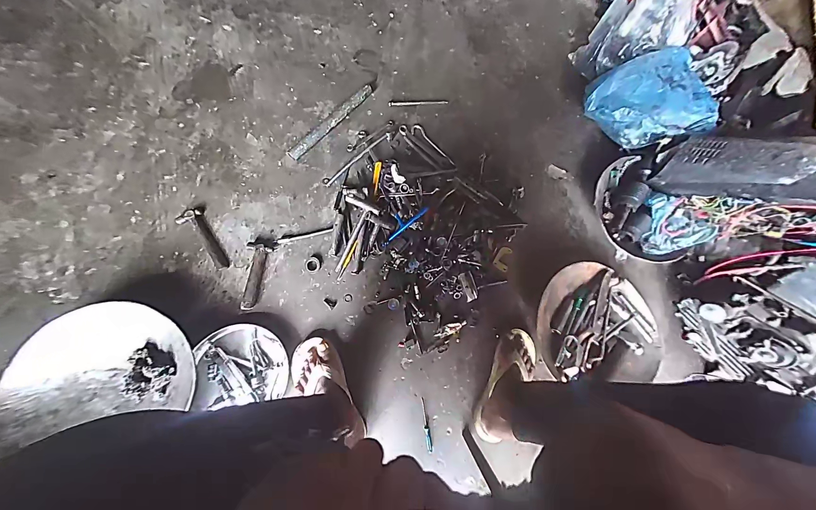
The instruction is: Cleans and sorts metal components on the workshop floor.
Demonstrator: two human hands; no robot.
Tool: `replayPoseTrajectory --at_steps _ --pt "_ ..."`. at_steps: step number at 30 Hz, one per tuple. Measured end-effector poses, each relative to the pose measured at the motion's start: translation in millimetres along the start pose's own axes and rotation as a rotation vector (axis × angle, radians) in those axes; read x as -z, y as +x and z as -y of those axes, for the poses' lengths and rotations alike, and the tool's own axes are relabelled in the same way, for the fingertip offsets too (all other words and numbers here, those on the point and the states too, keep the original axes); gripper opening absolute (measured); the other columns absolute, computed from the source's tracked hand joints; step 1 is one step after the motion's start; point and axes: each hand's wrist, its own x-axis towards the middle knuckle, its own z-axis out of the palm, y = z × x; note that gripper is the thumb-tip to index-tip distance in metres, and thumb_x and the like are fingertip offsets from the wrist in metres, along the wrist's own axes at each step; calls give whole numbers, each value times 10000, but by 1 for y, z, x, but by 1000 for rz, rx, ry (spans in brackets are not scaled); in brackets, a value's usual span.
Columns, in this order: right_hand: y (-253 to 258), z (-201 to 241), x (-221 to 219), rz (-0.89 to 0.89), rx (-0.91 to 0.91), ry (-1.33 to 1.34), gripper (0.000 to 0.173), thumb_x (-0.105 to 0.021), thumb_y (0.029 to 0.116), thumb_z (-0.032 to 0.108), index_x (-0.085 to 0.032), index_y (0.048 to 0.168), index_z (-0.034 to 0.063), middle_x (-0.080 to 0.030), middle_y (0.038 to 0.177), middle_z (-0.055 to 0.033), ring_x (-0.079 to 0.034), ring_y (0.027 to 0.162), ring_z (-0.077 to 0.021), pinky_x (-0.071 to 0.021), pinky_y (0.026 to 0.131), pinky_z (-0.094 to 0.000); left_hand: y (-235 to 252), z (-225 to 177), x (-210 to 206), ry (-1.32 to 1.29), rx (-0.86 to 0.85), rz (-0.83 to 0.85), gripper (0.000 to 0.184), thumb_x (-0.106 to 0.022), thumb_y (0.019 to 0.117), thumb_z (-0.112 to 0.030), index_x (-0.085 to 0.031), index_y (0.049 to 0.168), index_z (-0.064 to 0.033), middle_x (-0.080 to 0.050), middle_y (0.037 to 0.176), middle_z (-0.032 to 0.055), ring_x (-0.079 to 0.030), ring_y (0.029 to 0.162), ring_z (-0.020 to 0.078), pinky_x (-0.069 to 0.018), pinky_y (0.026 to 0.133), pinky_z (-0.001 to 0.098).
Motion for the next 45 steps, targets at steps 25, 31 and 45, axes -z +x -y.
replayPoseTrajectory --at_steps 25,31,45 --pt "39 -13 18 -260 -17 -415 384 -558 1025 473 -681 1007 110 -664 796 -32 -665 741 -165 -566 656 -382 4 38 6 -240 258 -452 671 -479 1006 -639 -564 1387 -94 -689 1227 32 -652 1154 89 -561 1009 371" --pt "59 -6 8 -240 218 -676 276 -574 1009 367 -614 927 106 -633 775 -46 -666 764 -223 -572 698 -367 14 42 -12 -11 130 -69 374 -805 718 -162 -686 1072 -157 -705 851 37 -713 752 258 -574 592 530" --pt "60 -6 42 -426 -60 -82 344 -726 959 343 -704 1164 68 -719 919 -5 -648 792 -13 -552 722 -198 -44 102 67 -218 485 -1031 279 -636 925 -110 -666 1194 -176 -677 1160 -30 -659 1037 89 -582 873 340"
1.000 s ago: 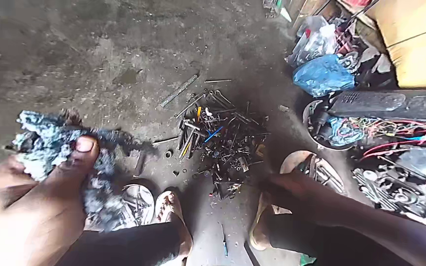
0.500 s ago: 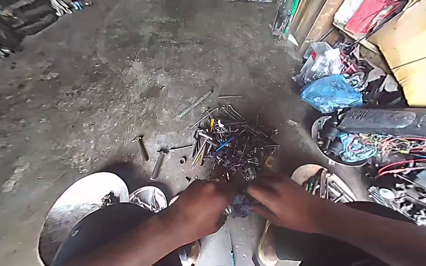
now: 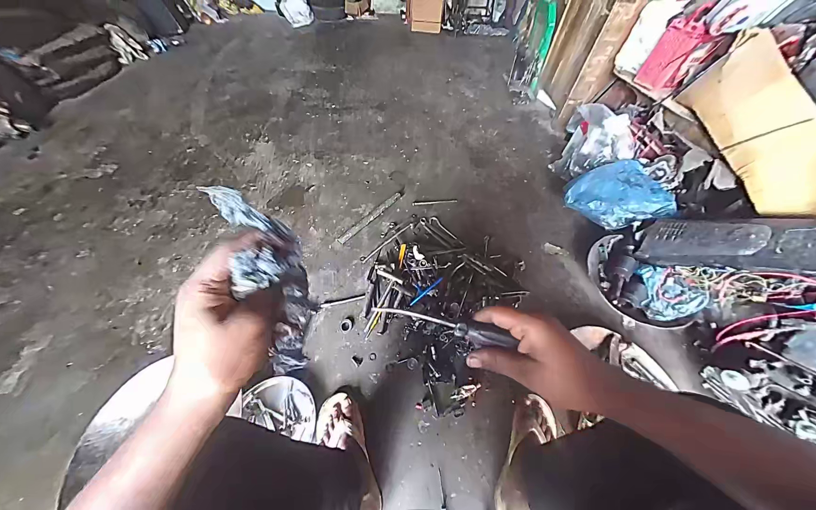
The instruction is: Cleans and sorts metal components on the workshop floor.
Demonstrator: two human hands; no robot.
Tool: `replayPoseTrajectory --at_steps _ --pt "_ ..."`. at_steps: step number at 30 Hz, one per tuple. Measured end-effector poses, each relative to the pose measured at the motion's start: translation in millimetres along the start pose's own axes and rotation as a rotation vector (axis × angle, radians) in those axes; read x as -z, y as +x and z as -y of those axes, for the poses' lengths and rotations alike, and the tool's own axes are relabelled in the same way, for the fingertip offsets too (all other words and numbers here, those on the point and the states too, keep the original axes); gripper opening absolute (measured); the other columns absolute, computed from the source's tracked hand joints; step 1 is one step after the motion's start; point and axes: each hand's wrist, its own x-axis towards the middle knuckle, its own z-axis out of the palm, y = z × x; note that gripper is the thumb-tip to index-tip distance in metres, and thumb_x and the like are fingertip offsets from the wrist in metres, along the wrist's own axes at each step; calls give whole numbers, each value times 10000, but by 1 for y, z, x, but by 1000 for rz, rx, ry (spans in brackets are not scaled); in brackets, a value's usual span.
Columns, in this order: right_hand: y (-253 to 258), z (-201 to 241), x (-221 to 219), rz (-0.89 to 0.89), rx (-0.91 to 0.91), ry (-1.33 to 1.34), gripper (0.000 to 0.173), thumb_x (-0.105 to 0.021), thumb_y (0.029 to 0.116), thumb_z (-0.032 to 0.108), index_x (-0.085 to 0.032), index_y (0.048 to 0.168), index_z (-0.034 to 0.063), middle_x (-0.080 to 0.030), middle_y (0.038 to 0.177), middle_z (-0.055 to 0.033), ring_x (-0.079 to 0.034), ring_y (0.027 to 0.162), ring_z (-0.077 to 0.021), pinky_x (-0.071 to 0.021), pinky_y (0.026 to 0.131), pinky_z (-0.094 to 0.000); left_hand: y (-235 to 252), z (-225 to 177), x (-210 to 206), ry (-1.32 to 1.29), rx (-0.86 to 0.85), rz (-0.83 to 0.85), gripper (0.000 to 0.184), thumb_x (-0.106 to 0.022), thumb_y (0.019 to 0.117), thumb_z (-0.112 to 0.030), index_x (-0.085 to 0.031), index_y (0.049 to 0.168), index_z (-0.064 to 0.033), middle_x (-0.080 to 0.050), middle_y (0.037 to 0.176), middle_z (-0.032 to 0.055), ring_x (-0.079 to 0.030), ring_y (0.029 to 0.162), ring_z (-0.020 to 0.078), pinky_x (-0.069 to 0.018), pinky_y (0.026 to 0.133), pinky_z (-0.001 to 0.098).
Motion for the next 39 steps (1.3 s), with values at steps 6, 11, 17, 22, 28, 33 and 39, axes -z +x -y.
replayPoseTrajectory --at_steps 6,11,17,22,28,33,39 --pt "14 -6 5 -46 -58 -78 438 -751 937 252 -560 1302 105 -725 1013 -12 -696 916 -73 -587 834 -263 -58 -16 -28 50 -119 425 184 -684 834 -406 -720 861 -228 -703 798 -105 -661 696 19 -584 597 313" --pt "24 -2 4 -160 74 -206 287 -736 947 256 -646 1170 100 -729 1019 3 -694 932 -57 -590 851 -259 -87 -26 -65 245 -235 752 609 -380 1017 -682 -655 758 -204 -597 685 -28 -620 726 171 -514 645 431" --pt "35 2 -1 -267 219 -228 162 -745 931 191 -758 1079 128 -751 1027 20 -697 963 -48 -583 886 -233 -64 -40 -71 297 -322 360 290 -661 930 -306 -670 1193 -186 -692 1087 12 -673 764 122 -584 605 343" --pt "46 7 -8 -210 218 -6 184 -776 903 126 -748 1084 98 -752 1042 21 -707 953 -45 -611 880 -255 -45 -46 -78 313 -176 422 499 -545 1019 -525 -616 1412 -227 -661 1337 -10 -703 1026 139 -615 836 414" --pt "58 16 -28 -227 16 329 417 -801 900 250 -652 1229 42 -732 1028 -55 -713 857 -153 -628 759 -314 -29 -44 -87 -319 196 472 195 -653 1009 -251 -769 1111 -132 -757 1002 -30 -698 906 49 -586 854 276" --pt "49 48 -51 76 -404 780 784 -784 911 246 -348 1553 141 -610 1343 -105 -705 1083 -263 -662 782 -466 -18 -51 -82 -807 467 353 222 -598 1036 -138 -738 1143 -4 -736 1056 115 -696 947 163 -586 873 331" --pt "57 39 -70 97 -346 691 484 -825 810 24 -643 1258 27 -715 1153 -63 -692 1056 -127 -591 940 -305 -5 -46 -80 -740 381 241 176 -606 1016 -121 -744 1037 -14 -737 1036 112 -682 948 177 -559 875 350"
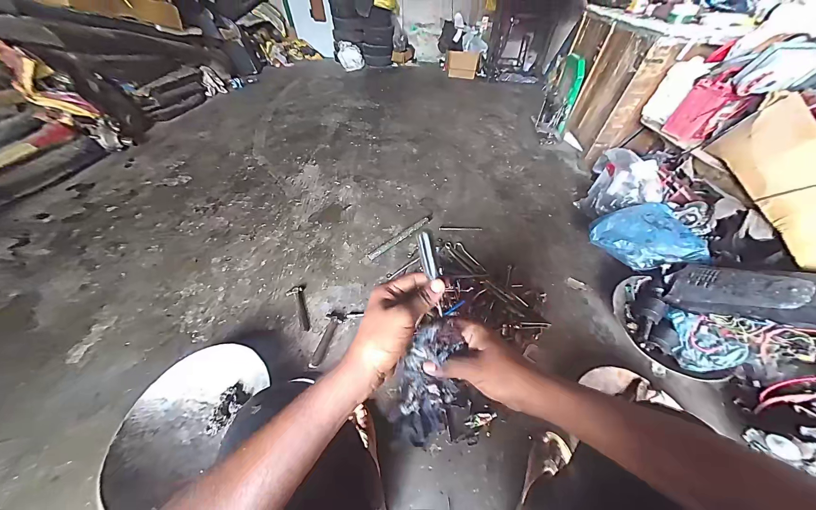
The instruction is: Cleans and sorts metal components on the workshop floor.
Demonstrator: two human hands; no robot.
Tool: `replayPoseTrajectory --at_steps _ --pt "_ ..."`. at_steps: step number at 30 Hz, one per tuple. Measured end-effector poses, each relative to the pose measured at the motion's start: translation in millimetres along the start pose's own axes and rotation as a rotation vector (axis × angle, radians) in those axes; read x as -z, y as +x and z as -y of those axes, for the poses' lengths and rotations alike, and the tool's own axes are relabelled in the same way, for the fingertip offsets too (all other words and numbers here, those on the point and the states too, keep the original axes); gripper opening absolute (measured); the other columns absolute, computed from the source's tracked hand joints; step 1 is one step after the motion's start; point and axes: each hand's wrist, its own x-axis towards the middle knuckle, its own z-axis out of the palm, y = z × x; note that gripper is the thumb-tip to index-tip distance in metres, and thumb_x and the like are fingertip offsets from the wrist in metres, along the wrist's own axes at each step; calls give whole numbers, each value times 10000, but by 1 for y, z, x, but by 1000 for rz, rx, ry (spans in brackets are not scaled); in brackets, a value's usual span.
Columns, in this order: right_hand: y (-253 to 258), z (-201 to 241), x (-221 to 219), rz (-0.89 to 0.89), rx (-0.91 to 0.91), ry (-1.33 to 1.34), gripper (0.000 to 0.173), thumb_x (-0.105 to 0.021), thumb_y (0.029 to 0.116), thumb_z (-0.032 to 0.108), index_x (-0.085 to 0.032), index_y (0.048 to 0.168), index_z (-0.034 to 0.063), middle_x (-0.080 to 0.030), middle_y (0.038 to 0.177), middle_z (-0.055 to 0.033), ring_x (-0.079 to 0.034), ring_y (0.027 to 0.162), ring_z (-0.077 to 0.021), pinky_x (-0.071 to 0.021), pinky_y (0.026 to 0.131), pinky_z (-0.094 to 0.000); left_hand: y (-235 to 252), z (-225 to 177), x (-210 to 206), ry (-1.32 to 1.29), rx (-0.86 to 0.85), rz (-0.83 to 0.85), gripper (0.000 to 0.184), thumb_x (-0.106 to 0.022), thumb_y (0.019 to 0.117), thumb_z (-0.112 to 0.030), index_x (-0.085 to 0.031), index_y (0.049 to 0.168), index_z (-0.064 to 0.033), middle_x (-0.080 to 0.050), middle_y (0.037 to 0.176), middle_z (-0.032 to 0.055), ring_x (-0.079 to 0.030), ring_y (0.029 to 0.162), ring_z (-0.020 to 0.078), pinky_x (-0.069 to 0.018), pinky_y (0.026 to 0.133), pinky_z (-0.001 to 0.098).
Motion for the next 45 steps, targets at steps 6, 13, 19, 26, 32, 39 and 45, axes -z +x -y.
replayPoseTrajectory --at_steps 6,13,19,26,32,39,45 --pt "8 -8 26 114 -89 -259 616 -853 747 86 -606 1311 80 -687 1208 -38 -659 1111 -114 -563 986 -335 -5 -39 37 38 -27 -241 260 -486 1097 -268 -651 1158 -76 -585 701 53 -556 523 130 -524 476 282" --pt "2 4 44 -82 26 -385 658 -785 862 258 -518 1437 80 -642 1336 -44 -625 1218 -108 -542 1042 -313 -191 -39 66 446 16 -248 416 -436 1018 -64 -615 1393 -79 -725 953 16 -567 559 78 -492 475 250" --pt "-25 -4 12 -64 206 -659 541 -742 871 394 -612 1320 121 -690 1226 14 -652 1131 -56 -567 981 -294 -283 -5 51 436 113 -559 348 -543 1001 -39 -578 1340 26 -735 951 27 -634 636 88 -523 506 260" --pt "-87 4 -49 -106 400 -701 399 -735 891 280 -625 1179 28 -694 1114 6 -642 1051 13 -555 936 -211 -301 -3 49 855 265 -652 245 -678 972 -303 -726 968 -63 -703 729 8 -661 615 110 -554 575 353" --pt "-136 5 -123 -311 385 -488 328 -733 904 127 -586 1182 32 -686 1087 78 -647 1035 35 -573 926 -211 -295 11 20 1057 261 -586 318 -560 1027 -311 -715 878 -77 -676 678 79 -679 605 243 -517 526 458" --pt "-74 -20 -210 -527 499 -911 197 -690 830 243 -726 953 94 -686 869 -23 -666 764 -95 -553 608 -269 -291 32 5 1248 50 -606 237 -577 879 -203 -741 839 -37 -726 745 112 -717 640 269 -537 503 428" --pt "-26 -3 -165 -660 477 -1234 186 -701 812 234 -715 950 110 -694 814 -51 -678 667 -191 -527 514 -384 -278 35 3 1231 10 -577 264 -556 995 -276 -730 847 -145 -700 716 38 -690 635 218 -505 491 373"
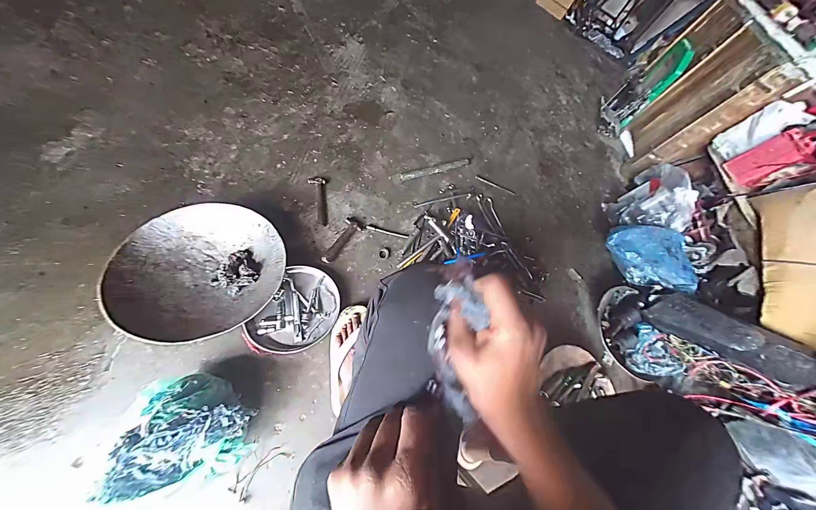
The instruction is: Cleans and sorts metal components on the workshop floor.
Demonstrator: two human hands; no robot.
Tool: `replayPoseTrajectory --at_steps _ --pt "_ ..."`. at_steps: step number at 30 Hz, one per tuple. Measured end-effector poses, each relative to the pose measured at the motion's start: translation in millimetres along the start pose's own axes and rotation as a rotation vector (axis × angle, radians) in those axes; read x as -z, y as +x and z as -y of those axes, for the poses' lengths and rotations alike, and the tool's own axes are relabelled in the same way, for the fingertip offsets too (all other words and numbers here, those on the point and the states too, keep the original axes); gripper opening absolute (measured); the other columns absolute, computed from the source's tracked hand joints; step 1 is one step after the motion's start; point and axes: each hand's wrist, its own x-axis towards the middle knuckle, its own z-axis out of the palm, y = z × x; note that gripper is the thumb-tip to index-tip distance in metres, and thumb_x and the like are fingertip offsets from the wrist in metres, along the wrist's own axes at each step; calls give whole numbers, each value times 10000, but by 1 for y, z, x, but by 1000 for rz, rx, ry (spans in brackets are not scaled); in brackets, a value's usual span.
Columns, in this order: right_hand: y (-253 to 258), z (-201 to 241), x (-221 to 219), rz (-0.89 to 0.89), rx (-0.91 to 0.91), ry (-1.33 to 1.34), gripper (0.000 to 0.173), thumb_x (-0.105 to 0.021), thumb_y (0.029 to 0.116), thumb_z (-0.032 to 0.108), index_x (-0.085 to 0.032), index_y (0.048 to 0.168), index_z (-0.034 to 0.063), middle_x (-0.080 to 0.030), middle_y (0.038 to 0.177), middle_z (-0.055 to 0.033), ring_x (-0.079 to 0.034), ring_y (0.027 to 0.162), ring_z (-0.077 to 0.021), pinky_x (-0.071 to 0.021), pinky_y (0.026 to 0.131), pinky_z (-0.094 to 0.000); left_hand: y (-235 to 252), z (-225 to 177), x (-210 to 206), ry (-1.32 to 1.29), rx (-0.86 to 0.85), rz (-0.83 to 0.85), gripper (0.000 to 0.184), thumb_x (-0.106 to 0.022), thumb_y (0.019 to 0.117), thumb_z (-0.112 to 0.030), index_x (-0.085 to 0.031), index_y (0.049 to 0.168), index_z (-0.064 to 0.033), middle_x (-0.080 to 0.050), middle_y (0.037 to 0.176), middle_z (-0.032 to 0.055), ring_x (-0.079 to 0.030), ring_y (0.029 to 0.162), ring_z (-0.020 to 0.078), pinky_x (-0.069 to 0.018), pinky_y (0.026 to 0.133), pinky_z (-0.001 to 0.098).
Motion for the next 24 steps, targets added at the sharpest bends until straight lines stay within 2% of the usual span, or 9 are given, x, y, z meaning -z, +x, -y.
replayPoseTrajectory --at_steps 2,4,5,7,9,10,13,18,24 --pt "18 -47 -24 26 -7 -190 211 -703 826 160 -686 1018 76 -673 857 -143 -675 664 -327 -511 503 -498 -9 -1 -2 8 -2 -2 250 -581 993 -285 -740 850 -155 -712 730 34 -698 654 215 -509 499 359" --pt "27 -105 -53 136 -64 -184 242 -672 885 63 -686 1124 32 -699 979 -227 -708 756 -419 -556 599 -589 -9 3 0 4 -23 0 218 -606 977 -243 -758 873 -126 -736 762 63 -724 686 233 -548 539 374" --pt "27 -127 -54 132 -151 -80 263 -671 911 91 -683 1161 10 -716 1015 -214 -723 835 -386 -583 703 -582 -5 6 3 -7 -22 16 214 -613 980 -233 -766 889 -112 -744 781 74 -730 706 240 -559 569 382" --pt "28 -145 -25 -20 -311 184 359 -720 931 182 -641 1200 -41 -717 1031 -166 -714 937 -240 -590 860 -462 -3 7 10 -32 19 60 218 -611 995 -246 -762 909 -113 -749 806 74 -733 727 240 -565 591 391" --pt "25 -130 24 -70 -296 387 354 -730 912 164 -606 1173 -41 -682 1037 -79 -679 965 -89 -587 886 -302 -7 6 22 -30 72 130 220 -596 1005 -265 -759 934 -135 -752 827 68 -733 739 237 -568 594 395" --pt "22 -114 43 -40 -234 433 327 -726 903 179 -611 1136 -20 -680 1013 -34 -676 940 -42 -594 853 -252 0 6 26 -37 87 164 226 -591 1012 -267 -764 958 -132 -755 845 77 -733 740 246 -568 594 406" --pt "-10 -65 77 138 -99 478 286 -742 882 229 -658 1076 38 -711 985 31 -675 903 13 -596 787 -184 10 0 38 -91 110 246 249 -572 1024 -230 -761 1004 -69 -744 843 120 -734 748 273 -583 629 416" --pt "-50 -46 76 123 -247 612 280 -742 818 60 -635 1076 47 -691 1015 74 -664 953 21 -586 860 -178 6 -3 49 -218 157 323 216 -574 1001 -123 -733 1037 18 -717 902 186 -724 819 313 -599 728 421" --pt "-65 -49 81 131 -278 656 279 -730 824 50 -625 1080 86 -683 1007 116 -659 956 29 -582 861 -178 8 4 48 -225 162 264 176 -586 984 -96 -736 975 -5 -718 824 152 -719 730 252 -589 654 375"
